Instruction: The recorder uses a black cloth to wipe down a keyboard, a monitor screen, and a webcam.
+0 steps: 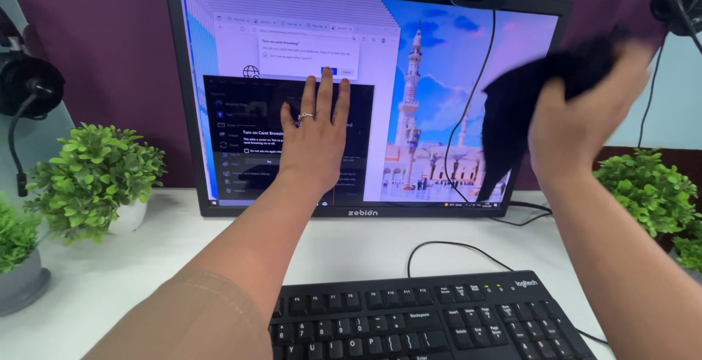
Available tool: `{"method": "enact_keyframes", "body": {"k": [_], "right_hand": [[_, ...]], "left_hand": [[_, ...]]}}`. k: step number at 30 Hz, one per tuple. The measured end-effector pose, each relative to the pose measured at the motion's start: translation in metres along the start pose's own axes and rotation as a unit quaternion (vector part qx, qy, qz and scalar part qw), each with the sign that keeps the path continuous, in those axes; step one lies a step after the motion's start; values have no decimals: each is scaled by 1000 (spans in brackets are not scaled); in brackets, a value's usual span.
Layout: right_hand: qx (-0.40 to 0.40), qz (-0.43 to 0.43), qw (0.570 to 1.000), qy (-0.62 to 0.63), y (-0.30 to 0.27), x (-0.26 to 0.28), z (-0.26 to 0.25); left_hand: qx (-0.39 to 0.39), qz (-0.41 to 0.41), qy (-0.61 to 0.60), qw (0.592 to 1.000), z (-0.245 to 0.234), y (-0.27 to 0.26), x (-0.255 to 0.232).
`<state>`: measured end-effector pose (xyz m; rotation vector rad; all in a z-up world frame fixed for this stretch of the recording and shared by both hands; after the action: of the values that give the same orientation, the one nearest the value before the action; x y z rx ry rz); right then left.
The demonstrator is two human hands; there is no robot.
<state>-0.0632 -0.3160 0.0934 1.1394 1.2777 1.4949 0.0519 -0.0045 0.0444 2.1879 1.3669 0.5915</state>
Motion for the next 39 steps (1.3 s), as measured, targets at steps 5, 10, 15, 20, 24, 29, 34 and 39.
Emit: {"method": "enact_keyframes", "body": {"k": [5, 10, 15, 20, 24, 29, 34, 39], "right_hand": [[-4, -104, 993, 52, 44, 108, 41], [151, -162, 975, 32, -5, 145, 130], [330, -170, 928, 45, -75, 186, 140], [496, -236, 836, 8, -125, 169, 130], [648, -258, 716, -24, -154, 154, 113], [549, -266, 792, -14, -127, 129, 128], [377, -267, 887, -1, -50, 152, 155], [280, -203, 937, 50, -13, 187, 178]], "left_hand": [[-43, -7, 2, 999, 4, 2, 11], [-48, -37, 3, 998, -10, -7, 35], [-58, -83, -15, 995, 2, -18, 69], [-51, -82, -23, 995, 7, -28, 79], [-29, -102, -26, 994, 10, -38, 91], [-27, -118, -19, 992, 7, -45, 114], [-36, -131, -10, 991, 2, -46, 132], [-49, -123, -13, 991, 5, -48, 143]]}}
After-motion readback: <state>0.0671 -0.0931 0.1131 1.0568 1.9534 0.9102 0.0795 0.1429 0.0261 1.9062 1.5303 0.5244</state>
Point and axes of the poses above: each hand's wrist, its own y-axis towards the middle knuckle, its own z-axis out of the palm, x = y × z, the point moved 7 cm from there along y, towards the middle knuckle, and after that the axes turned 4 degrees about -y, right-handed, at the moved point
